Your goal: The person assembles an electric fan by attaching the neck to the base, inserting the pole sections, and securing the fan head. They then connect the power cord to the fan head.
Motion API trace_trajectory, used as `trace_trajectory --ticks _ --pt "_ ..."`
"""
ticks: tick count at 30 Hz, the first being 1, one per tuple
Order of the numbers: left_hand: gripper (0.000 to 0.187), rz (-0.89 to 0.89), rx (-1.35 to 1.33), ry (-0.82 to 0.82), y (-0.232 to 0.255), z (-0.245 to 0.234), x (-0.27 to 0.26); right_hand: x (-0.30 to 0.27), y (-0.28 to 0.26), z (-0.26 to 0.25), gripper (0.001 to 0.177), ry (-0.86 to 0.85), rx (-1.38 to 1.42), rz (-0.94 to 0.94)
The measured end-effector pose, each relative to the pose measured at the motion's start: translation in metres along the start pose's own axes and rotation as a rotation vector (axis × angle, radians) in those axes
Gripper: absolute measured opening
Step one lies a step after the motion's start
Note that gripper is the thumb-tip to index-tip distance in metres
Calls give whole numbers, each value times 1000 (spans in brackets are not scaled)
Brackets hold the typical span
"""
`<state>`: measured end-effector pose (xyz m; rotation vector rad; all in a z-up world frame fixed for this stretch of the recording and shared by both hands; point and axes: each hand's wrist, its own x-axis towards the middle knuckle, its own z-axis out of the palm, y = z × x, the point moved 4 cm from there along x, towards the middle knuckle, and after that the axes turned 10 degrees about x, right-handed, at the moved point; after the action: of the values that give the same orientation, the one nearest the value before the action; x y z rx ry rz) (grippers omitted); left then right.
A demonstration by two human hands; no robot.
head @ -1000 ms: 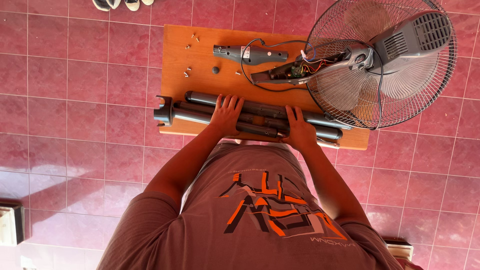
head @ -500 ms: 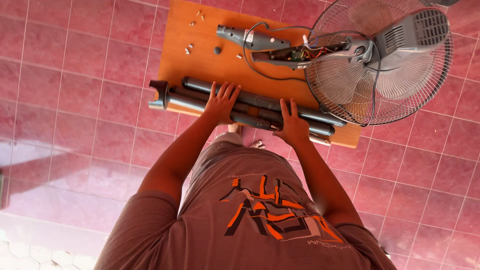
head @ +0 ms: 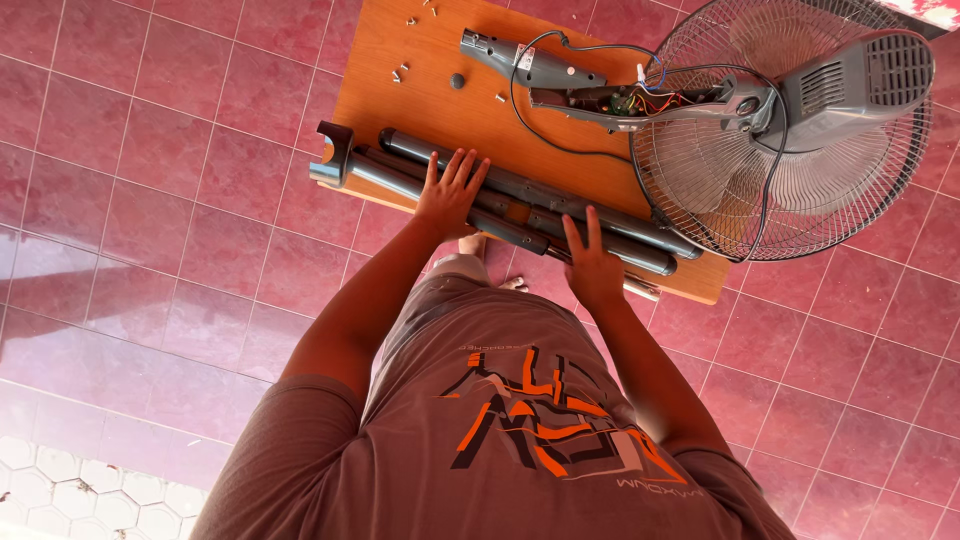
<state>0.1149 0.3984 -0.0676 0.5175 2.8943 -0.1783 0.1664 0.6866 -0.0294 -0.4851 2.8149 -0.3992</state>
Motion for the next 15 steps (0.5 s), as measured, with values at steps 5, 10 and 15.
trace_trajectory --ticks 5,10,15 --pt "136 11 31 -17 -3 1 0 -27 29 3 68 182 23 -31" --pt "131 13 51 6 -3 -4 3 -35 42 10 35 319 5 -101" --pt "133 4 19 -44 -7 -11 7 -23 48 13 40 368 60 -68"
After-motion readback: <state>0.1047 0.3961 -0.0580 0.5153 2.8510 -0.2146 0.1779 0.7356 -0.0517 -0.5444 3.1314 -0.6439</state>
